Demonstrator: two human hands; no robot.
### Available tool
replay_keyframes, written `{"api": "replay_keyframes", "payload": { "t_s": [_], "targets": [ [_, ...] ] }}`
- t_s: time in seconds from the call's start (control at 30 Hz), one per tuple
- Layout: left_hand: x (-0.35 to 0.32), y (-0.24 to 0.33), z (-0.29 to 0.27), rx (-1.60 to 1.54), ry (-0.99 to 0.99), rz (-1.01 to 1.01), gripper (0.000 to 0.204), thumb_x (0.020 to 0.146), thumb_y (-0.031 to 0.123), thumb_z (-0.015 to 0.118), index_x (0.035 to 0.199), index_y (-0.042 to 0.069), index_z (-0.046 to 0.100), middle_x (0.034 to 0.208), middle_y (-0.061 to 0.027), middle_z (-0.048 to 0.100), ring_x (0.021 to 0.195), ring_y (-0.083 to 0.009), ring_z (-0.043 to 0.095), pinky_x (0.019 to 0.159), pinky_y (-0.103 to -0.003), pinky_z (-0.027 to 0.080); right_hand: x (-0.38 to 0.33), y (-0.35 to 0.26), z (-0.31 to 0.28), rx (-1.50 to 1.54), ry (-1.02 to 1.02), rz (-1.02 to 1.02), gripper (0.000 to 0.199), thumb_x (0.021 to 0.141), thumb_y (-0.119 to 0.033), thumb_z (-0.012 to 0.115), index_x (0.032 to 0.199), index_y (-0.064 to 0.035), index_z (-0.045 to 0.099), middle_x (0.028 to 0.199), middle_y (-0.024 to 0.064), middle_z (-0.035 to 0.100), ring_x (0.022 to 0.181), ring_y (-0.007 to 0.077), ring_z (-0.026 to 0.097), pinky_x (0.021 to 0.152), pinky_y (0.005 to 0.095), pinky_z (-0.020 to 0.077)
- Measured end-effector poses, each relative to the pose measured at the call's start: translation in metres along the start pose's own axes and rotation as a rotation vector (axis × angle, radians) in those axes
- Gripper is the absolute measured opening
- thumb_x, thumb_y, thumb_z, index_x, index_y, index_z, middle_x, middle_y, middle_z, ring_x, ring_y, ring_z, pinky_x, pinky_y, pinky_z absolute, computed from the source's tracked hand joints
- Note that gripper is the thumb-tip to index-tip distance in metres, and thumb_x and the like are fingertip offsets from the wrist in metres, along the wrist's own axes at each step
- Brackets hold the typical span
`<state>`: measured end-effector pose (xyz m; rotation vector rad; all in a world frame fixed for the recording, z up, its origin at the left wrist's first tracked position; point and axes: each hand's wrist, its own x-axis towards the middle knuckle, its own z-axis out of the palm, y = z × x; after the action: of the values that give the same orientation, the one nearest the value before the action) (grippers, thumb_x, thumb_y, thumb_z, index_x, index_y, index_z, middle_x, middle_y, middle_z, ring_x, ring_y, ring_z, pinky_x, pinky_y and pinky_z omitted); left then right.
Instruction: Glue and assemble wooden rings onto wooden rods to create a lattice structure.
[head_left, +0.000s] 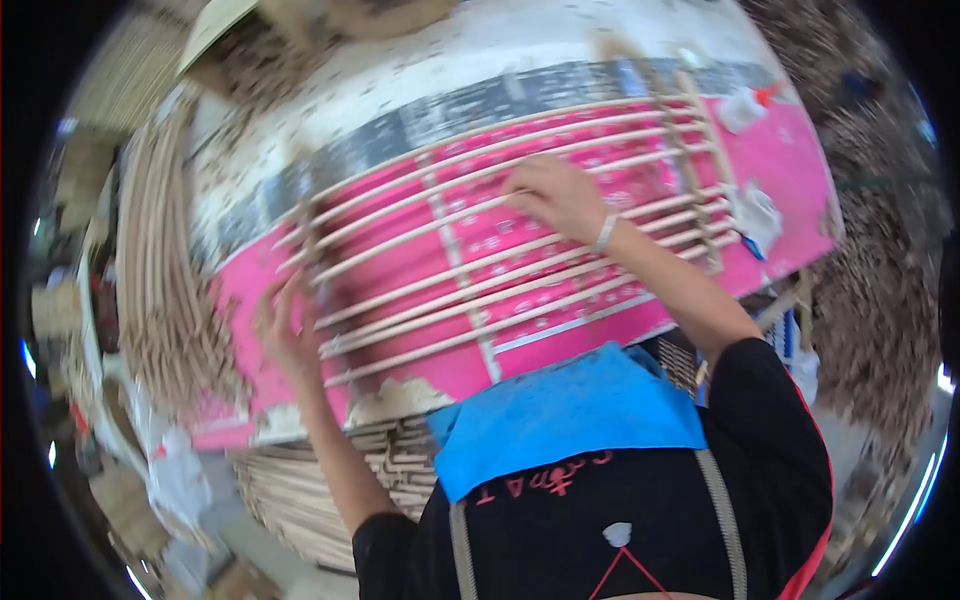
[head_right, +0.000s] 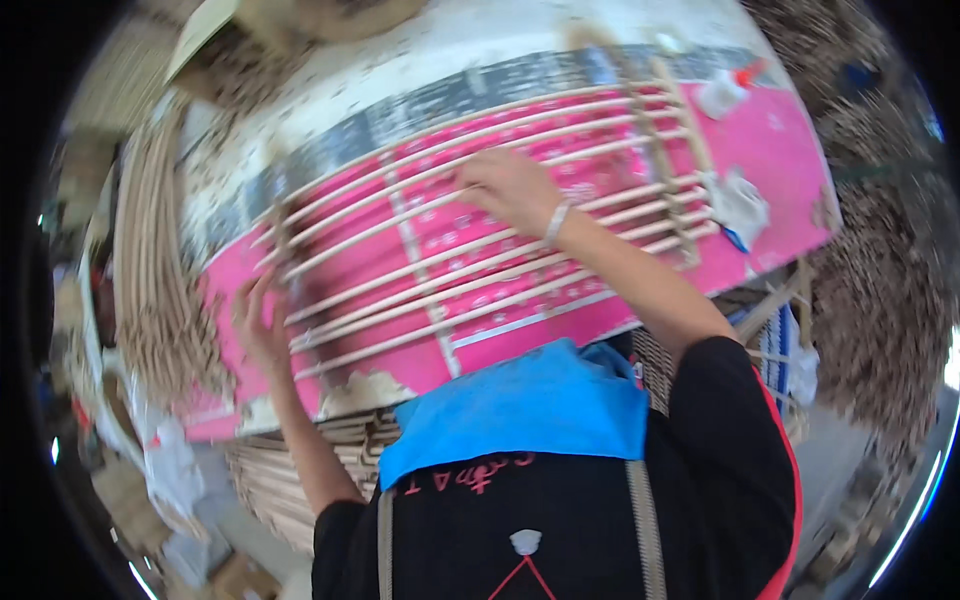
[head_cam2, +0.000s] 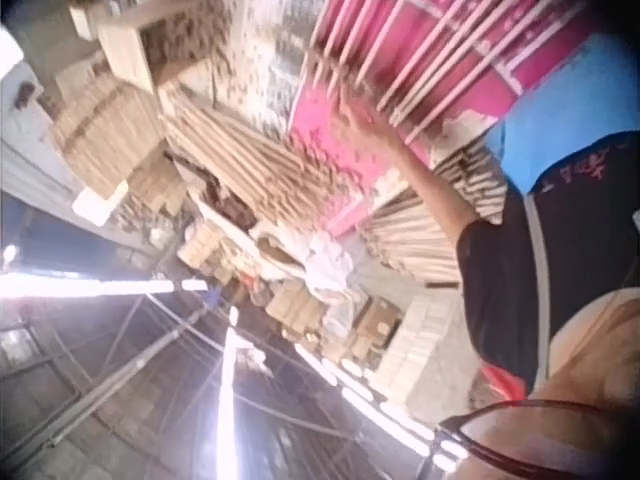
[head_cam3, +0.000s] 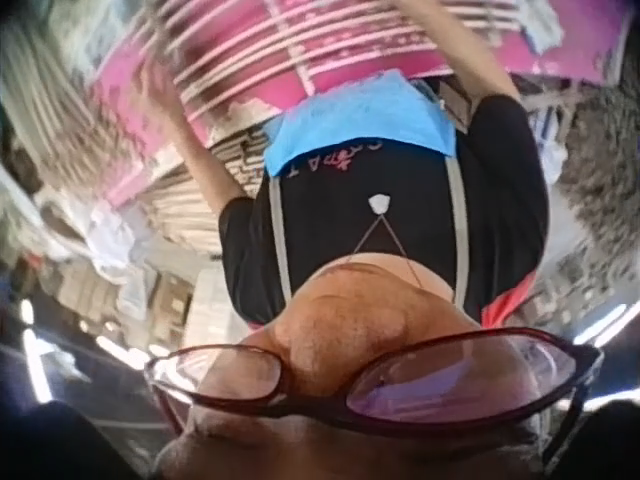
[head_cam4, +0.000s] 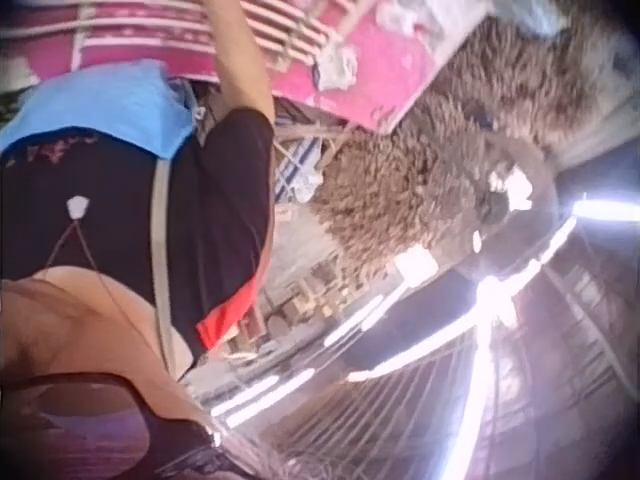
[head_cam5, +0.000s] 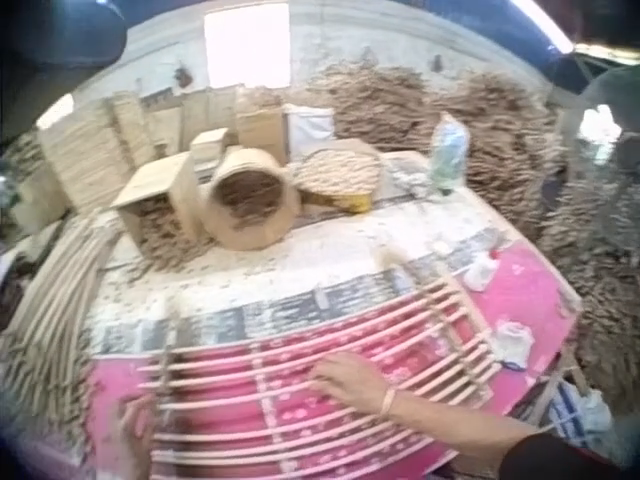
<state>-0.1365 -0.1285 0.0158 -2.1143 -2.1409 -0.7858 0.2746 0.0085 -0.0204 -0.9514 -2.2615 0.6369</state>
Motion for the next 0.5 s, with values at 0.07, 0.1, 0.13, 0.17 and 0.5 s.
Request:
{"api": "replay_keyframes", "payload": {
  "t_s": [0.07, 0.1, 0.13, 0.17, 0.5],
  "targets": [
    [0.006, 0.01, 0.003, 0.009, 0.005, -0.009, 0.041, 0.083, 0.009, 0.074, 0.123, 0.015, 0.071, 0.115, -0.0085, 0.063, 0.108, -0.0289, 0.06, 0.093, -0.042, 0.045, -0.002, -0.006, -0.008, -0.018, -0.01, 0.084, 0.014, 0.09, -0.023, 0.068, 0.092, -0.0087, 0.067, 0.093, 0.0081, 0.065, 0.09, 0.0287, 0.063, 0.079, 0.0403, 0.051],
    [0.007, 0.013, 0.005, 0.022, -0.001, -0.029, 0.039, 0.083, 0.009, 0.074, 0.122, 0.015, 0.071, 0.115, -0.0079, 0.063, 0.109, -0.0285, 0.059, 0.094, -0.042, 0.044, -0.003, -0.006, -0.009, -0.021, -0.008, 0.087, 0.014, 0.09, -0.022, 0.068, 0.092, -0.0082, 0.066, 0.091, 0.0084, 0.064, 0.089, 0.0287, 0.063, 0.078, 0.04, 0.0507],
    [0.005, 0.014, 0.004, 0.036, -0.008, -0.049, 0.038, 0.083, 0.01, 0.074, 0.121, 0.016, 0.071, 0.115, -0.0073, 0.063, 0.11, -0.0282, 0.059, 0.094, -0.042, 0.043, -0.003, -0.008, -0.007, -0.023, -0.007, 0.092, 0.014, 0.091, -0.022, 0.068, 0.092, -0.0076, 0.066, 0.09, 0.0086, 0.063, 0.088, 0.0286, 0.062, 0.077, 0.0398, 0.0504],
    [0.003, 0.012, 0.003, 0.058, 0.004, -0.061, 0.038, 0.083, 0.012, 0.075, 0.121, 0.018, 0.071, 0.115, -0.0062, 0.063, 0.111, -0.0272, 0.058, 0.096, -0.042, 0.041, 0.0, -0.012, -0.004, -0.009, 0.002, 0.076, 0.014, 0.092, -0.021, 0.067, 0.091, -0.007, 0.067, 0.088, 0.0092, 0.062, 0.086, 0.0287, 0.062, 0.075, 0.0404, 0.0498],
    [0.009, 0.007, 0.012, 0.066, 0.005, -0.061, 0.037, 0.081, 0.012, 0.075, 0.117, 0.019, 0.07, 0.112, -0.0024, 0.063, 0.107, -0.0237, 0.059, 0.091, -0.041, 0.04, 0.006, -0.004, 0.004, -0.089, -0.002, 0.04, 0.015, 0.093, -0.02, 0.064, 0.09, -0.0055, 0.068, 0.086, 0.0106, 0.06, 0.085, 0.0299, 0.061, 0.076, 0.0417, 0.0489]
  ]
}}
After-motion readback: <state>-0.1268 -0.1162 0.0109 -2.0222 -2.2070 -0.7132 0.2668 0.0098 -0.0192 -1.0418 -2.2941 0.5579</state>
